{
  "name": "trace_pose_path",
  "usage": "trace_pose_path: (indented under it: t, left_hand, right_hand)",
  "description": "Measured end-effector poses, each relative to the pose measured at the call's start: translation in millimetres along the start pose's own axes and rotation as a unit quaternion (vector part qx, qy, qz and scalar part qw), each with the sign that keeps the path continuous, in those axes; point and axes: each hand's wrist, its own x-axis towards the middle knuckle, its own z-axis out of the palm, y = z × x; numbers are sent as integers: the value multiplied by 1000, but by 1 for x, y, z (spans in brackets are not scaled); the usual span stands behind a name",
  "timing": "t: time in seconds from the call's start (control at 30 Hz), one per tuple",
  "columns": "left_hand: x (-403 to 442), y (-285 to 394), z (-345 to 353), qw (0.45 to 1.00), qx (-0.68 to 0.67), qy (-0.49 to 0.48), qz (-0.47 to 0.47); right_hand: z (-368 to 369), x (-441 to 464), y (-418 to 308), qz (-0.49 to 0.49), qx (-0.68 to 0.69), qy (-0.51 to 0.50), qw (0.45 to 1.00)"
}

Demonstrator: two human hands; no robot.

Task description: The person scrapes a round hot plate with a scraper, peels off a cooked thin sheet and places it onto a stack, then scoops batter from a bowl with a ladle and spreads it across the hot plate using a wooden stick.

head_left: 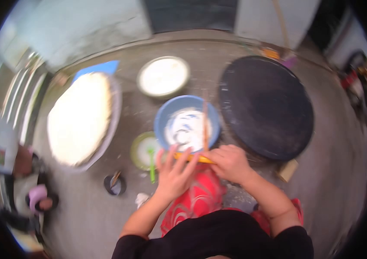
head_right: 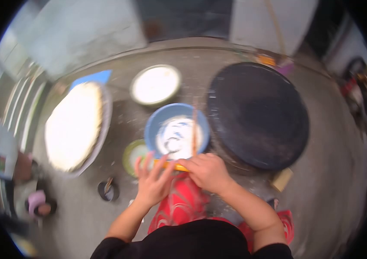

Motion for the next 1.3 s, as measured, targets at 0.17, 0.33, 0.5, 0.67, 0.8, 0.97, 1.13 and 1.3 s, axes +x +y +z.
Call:
trace_pose_path:
  t: [0.17,0.33,0.5,0.67,0.8,0.97,1.13,1.3]
  left_hand:
    - [-12,-70,-9,994,-48,28,-95]
    - [-37,-224,-12,789,-354,352,-357]
    - [-79,-341,-40,601,-315,478,-558]
    - [-107,-361,-48,589,-162,458,-646]
    - [-107,-334,-58,663,-82,350,-656]
    - [-104,-215,-45,852,115,282,-425]
    - [-143,-132,2,916,-64,134,-373]
    - [-177,-104,46,842,-226,91,-481]
  right_hand:
    - [-11,17,-31,66,9,64,996]
    - [0,-44,2,271,104,54,955]
    - [15,-114,25,325,131,0,937]
    - [31,-138,44,395,148,-34,906]
    - [53,-130,60,396,163,-85,900]
    - [137,-141,103,528,285,-143,787]
    - [208,-112,84,684,305,-88,656]
    - [242,-106,92,655,514,0,553]
